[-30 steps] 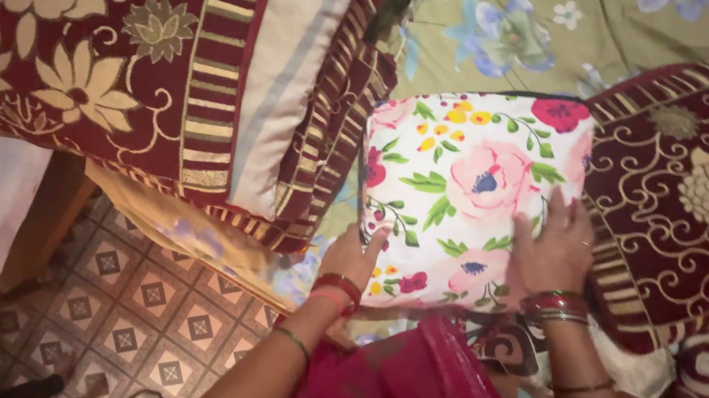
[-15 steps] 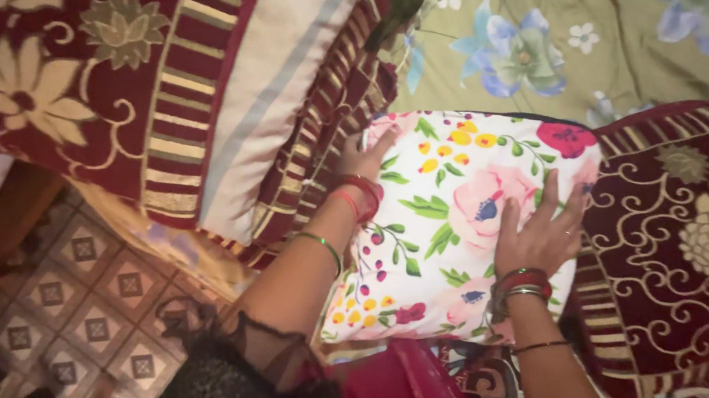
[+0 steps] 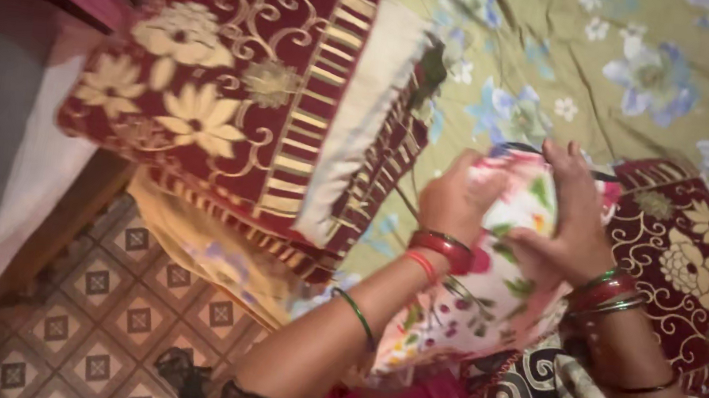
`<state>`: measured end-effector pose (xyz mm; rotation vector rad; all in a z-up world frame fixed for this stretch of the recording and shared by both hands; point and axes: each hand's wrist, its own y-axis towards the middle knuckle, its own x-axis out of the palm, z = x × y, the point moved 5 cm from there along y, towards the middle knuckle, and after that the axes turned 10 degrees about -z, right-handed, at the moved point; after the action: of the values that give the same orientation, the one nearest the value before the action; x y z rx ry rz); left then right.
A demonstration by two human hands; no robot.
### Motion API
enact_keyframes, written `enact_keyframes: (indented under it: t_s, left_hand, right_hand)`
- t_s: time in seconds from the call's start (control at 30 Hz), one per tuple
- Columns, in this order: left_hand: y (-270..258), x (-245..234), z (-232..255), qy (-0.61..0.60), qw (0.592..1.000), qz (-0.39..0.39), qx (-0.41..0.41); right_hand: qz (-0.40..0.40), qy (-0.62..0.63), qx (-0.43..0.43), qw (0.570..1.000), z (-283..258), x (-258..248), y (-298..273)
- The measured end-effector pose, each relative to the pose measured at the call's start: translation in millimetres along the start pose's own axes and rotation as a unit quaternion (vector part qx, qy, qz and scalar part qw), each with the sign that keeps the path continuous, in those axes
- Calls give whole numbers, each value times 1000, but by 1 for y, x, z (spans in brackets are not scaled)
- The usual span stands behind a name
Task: The person picks up and places patterned fabric covers and pillows onto wooden chairs and a bed. They smooth the covers and adjust the pillows to fit the furniture.
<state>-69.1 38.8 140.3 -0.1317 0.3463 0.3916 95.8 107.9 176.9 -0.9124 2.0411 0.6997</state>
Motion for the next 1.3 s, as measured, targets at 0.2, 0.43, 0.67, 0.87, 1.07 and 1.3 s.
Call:
enact_keyframes:
  t_s: [0.2, 0.43, 0.67, 0.87, 1.07, 1.3]
  left_hand:
    - [-72, -79, 111, -109, 981, -43, 152]
    - [-127, -250, 145, -76, 974, -93, 192]
    - [-217, -437, 121, -8, 967, 94, 237]
    - [-312, -558, 100, -77, 982, 50, 165]
    - [-365, -645, 68, 41, 984, 80, 151]
    - [-376, -739, 6, 47, 995, 85, 38]
  right_hand:
    - [-47, 52, 10, 997, -95, -77, 15]
    - [-3, 63, -108, 992, -274, -67, 48]
    - [33, 14, -62, 997, -484, -2, 81]
    - [55, 8, -164, 985, -609, 47, 92]
    - [84, 23, -135, 987, -665, 101, 128]
    - [28, 87, -148, 985, -736, 181, 194]
